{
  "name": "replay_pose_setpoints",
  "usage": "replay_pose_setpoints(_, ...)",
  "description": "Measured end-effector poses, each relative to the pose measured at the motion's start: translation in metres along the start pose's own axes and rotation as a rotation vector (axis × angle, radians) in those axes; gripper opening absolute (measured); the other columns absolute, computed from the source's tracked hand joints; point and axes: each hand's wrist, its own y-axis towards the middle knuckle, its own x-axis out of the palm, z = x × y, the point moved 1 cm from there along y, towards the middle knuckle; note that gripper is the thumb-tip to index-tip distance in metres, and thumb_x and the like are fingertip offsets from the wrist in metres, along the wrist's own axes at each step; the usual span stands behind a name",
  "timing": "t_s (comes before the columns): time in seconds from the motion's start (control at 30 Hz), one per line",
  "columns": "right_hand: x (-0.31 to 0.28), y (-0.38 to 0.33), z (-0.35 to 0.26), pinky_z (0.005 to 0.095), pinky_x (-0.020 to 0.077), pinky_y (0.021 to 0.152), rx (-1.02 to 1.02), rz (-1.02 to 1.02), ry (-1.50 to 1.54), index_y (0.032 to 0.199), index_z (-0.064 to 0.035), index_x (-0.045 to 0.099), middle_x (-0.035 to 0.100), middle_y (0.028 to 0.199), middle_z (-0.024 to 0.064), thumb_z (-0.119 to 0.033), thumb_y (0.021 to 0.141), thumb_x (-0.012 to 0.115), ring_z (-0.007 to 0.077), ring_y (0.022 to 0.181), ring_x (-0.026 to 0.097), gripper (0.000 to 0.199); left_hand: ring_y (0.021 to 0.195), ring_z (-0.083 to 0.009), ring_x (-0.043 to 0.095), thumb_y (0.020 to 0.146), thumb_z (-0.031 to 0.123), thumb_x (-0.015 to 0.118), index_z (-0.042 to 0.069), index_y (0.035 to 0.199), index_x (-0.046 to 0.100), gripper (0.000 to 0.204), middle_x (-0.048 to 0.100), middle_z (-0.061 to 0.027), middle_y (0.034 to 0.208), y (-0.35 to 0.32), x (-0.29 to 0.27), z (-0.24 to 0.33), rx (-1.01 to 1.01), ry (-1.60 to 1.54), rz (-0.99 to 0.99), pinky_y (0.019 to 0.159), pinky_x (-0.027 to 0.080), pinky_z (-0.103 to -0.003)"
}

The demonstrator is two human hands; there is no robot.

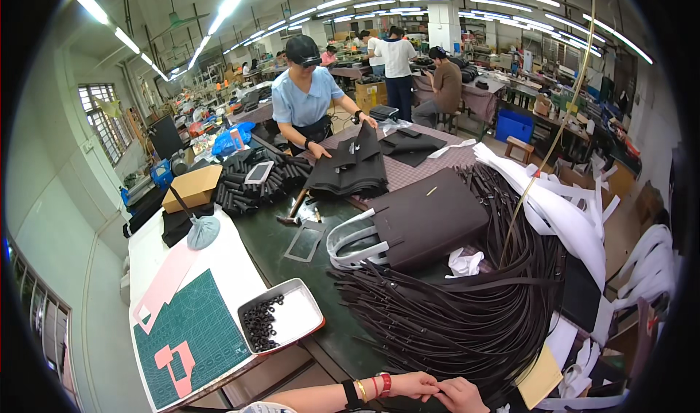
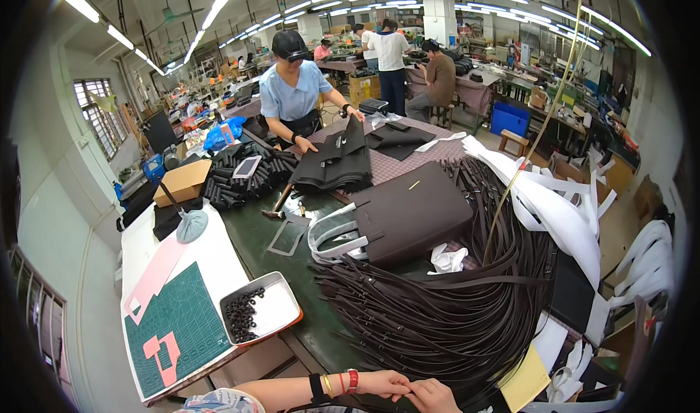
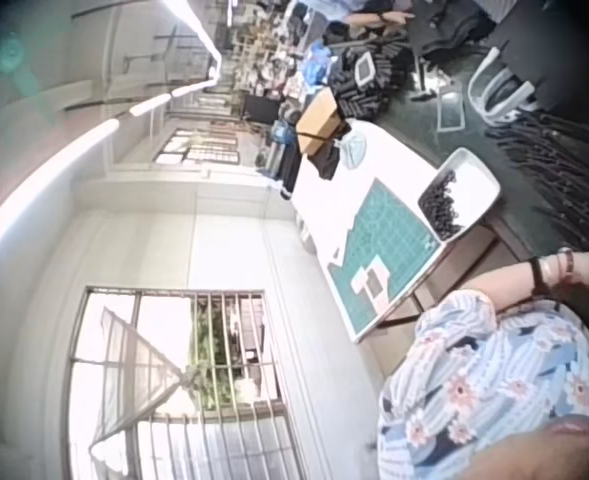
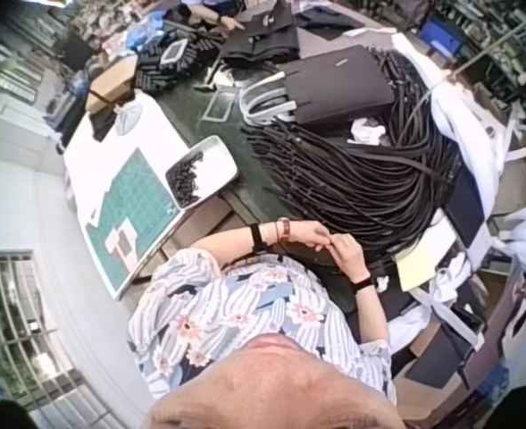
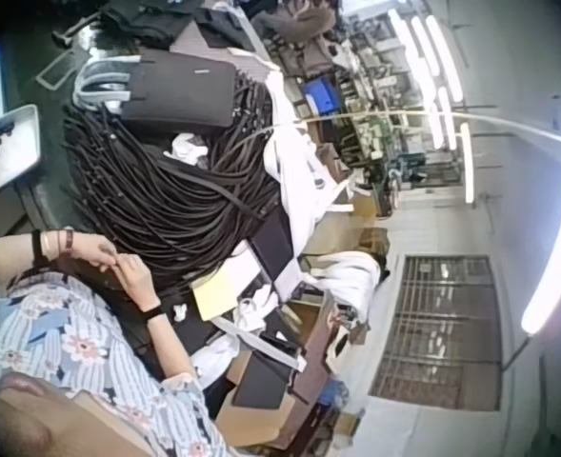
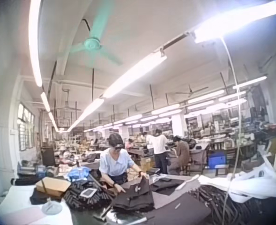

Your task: The person attaches small black plastic hardware pieces to the ends of long dark leather straps by hand. They repeatedly pick up a strap, slide a piece onto the end, and place the strap back on the table. The workspace is a factory floor with other workers assembling similar items in the background.

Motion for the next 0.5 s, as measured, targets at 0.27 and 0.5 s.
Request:
replay_pose_setpoints(0.27,0.022,-0.019,0.017,0.0413,0.0503,0.076,0.207,0.156,0.077,0.103,-0.0024,0.058,0.057,0.102,0.019,0.002,0.081,0.06,0.0382,0.09,0.059,0.023,0.058,0.0015,0.036,0.101,0.022,0.051,0.009,0.121,0.058,0.025,0.052,0.007,0.076,0.01,0.015,-0.005,0.207,-0.484,-0.067,0.049,0.026,-0.014)
replay_pose_setpoints(0.5,0.007,-0.011,0.011,0.0394,0.0513,0.07,0.033,0.064,0.04,0.098,-0.0052,0.061,0.061,0.093,0.0142,-0.005,0.076,0.072,0.0335,0.085,0.062,0.024,0.071,-0.0073,0.051,0.093,0.023,0.062,0.007,0.105,0.065,0.02,0.058,0.0003,0.083,0.013,0.0,-0.029,0.089,0.037,0.174,0.062,0.041,-0.023)
